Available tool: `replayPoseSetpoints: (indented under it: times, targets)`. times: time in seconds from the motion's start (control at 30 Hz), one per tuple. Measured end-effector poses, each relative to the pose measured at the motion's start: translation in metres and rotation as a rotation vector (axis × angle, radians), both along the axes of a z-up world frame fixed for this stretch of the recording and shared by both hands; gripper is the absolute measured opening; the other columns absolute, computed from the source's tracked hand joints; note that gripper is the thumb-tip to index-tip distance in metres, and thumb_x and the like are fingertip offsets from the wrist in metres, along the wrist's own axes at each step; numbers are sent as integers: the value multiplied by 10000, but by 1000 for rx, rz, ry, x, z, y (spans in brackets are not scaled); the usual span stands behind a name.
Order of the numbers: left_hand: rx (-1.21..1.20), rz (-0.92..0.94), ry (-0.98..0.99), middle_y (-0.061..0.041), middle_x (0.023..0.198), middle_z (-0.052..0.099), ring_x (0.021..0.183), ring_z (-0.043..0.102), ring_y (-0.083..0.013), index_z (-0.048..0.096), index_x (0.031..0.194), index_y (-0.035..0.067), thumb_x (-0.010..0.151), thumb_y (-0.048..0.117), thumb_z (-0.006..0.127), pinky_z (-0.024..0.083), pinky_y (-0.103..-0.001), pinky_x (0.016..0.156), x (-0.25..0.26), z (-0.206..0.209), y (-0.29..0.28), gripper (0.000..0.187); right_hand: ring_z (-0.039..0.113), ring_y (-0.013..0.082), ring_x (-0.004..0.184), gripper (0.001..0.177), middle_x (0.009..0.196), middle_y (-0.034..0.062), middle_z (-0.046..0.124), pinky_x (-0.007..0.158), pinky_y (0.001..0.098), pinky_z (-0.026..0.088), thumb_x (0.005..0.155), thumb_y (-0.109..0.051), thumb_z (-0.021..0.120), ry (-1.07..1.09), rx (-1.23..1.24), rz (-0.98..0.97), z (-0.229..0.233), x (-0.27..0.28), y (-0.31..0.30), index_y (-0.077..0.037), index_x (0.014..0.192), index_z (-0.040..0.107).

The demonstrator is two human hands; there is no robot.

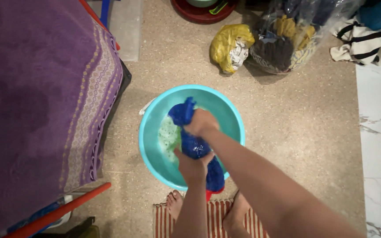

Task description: Mop the floor of a bedroom.

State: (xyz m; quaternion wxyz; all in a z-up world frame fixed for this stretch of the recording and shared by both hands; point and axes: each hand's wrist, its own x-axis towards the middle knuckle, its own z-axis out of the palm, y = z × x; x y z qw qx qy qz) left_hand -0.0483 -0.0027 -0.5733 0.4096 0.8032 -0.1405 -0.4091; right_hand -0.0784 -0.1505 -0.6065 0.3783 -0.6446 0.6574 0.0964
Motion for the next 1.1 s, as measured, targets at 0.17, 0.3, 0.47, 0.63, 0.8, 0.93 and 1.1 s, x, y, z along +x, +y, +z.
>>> replayPoseSetpoints:
  times: [0.17, 0.3, 0.47, 0.63, 0.8, 0.93, 1.1]
  targets:
    - [133, -189, -234, -169, 1094, 712, 990, 695, -357, 600, 1287, 56, 593, 347, 946, 546, -446, 861, -1, -3, -5, 829, 675, 332, 1164, 756, 1260, 188, 694, 985, 432, 548, 686, -492, 809, 35, 31, 34, 14, -8, -4, -71, 1288, 633]
    - [-47, -208, 455, -24, 959, 783, 860, 741, -213, 719, 1164, 67, 692, 346, 871, 579, -357, 785, 32, -38, 5, 569, 646, 293, 1145, 831, 1341, 130, 635, 976, 464, 478, 776, -598, 613, -710, 697, -644, 25, -55, -23, -105, 1444, 569]
    - [135, -220, 1307, -89, 795, 700, 654, 675, -211, 675, 1123, -15, 871, 393, 784, 551, -341, 639, 72, -8, -6, 491, 633, 313, 1151, 784, 1334, 126, 632, 961, 598, 450, 764, -562, 641, -386, 127, -209, -3, -98, 30, -133, 1416, 558]
    - [183, -226, 1514, -117, 792, 665, 651, 679, -226, 627, 1153, -33, 924, 467, 697, 594, -426, 691, 75, 23, -6, 555, 616, 338, 1159, 731, 1325, 121, 630, 942, 764, 405, 750, -515, 672, 55, -559, 343, 11, -66, 67, -170, 1382, 547]
    - [28, -230, 1693, -167, 992, 663, 700, 669, -219, 590, 1253, -57, 989, 490, 588, 597, -447, 750, 85, 21, 9, 607, 629, 356, 1098, 678, 1247, 164, 641, 920, 704, 452, 795, -497, 686, 1296, -1033, 1071, 20, -29, 76, -97, 1329, 562]
    - [19, -204, 1648, -136, 1021, 703, 660, 675, -216, 609, 1215, -11, 956, 522, 575, 581, -445, 690, 91, 28, 11, 594, 649, 363, 1034, 666, 1172, 208, 654, 905, 576, 517, 846, -497, 688, 2453, -1019, 1470, 8, -32, 57, -11, 1289, 584]
    - [-262, 22, 1603, -175, 1133, 688, 946, 717, -286, 529, 1351, -17, 869, 542, 659, 589, -441, 817, 97, 26, 46, 749, 687, 271, 951, 465, 1107, 115, 690, 897, 422, 586, 961, -334, 728, 3360, -1202, 1850, -24, -54, 19, -24, 1293, 629]
